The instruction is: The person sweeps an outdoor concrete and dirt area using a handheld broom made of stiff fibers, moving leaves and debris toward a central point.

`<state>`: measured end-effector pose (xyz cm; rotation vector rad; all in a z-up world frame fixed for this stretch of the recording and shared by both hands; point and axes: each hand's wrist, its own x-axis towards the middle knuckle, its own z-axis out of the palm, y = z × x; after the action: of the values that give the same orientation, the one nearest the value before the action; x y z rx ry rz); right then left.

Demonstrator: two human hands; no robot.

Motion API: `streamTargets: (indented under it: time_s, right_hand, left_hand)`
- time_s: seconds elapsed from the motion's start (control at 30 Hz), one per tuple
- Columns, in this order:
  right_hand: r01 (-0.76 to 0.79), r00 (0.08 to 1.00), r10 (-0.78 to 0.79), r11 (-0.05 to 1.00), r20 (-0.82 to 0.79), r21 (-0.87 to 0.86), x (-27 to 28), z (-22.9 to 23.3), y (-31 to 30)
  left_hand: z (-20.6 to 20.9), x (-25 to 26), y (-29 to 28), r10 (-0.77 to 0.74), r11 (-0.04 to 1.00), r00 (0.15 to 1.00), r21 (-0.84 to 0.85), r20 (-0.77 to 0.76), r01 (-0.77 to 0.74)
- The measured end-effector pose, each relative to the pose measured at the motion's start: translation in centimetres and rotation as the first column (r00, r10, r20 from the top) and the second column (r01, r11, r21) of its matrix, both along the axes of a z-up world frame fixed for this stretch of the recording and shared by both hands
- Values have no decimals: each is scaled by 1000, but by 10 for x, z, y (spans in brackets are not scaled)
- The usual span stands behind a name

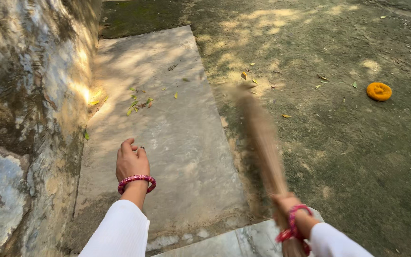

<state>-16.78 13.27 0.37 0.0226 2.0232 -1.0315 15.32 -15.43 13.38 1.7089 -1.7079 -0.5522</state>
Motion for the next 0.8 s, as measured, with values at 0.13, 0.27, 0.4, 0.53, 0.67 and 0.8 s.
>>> streamTargets:
  time_s: [0.13, 0.27, 0.4, 0.53, 0.67, 0.8]
  right_hand:
    - [340, 929, -357, 926, -92, -164, -44, 20, 19]
    - [228, 946, -277, 938, -170, -260, -23, 26, 20]
    - [-53, 998, 45, 970, -39, -238, 56, 38, -6]
    - [-464, 881, 469, 882, 60, -88, 152, 69, -32]
    - [-871, 491, 871, 491, 26, 20, 204, 75, -58]
    - [-813, 580, 801, 580, 147, 48, 193, 47, -88]
  left_hand:
    - [-1, 14, -4, 58, 998, 998, -2, 22, -58]
    - [-8, 13, -8, 57, 998, 998, -39, 21, -57]
    - [-11, -11, -8, -4, 986, 999, -165, -37, -2]
    - [-4, -40, 1, -126, 967, 992, -223, -16, 119]
    - [5, -54, 11, -204, 962, 979, -186, -2, 200]
    - [2, -49, 11, -198, 967, 980, -156, 30, 200]
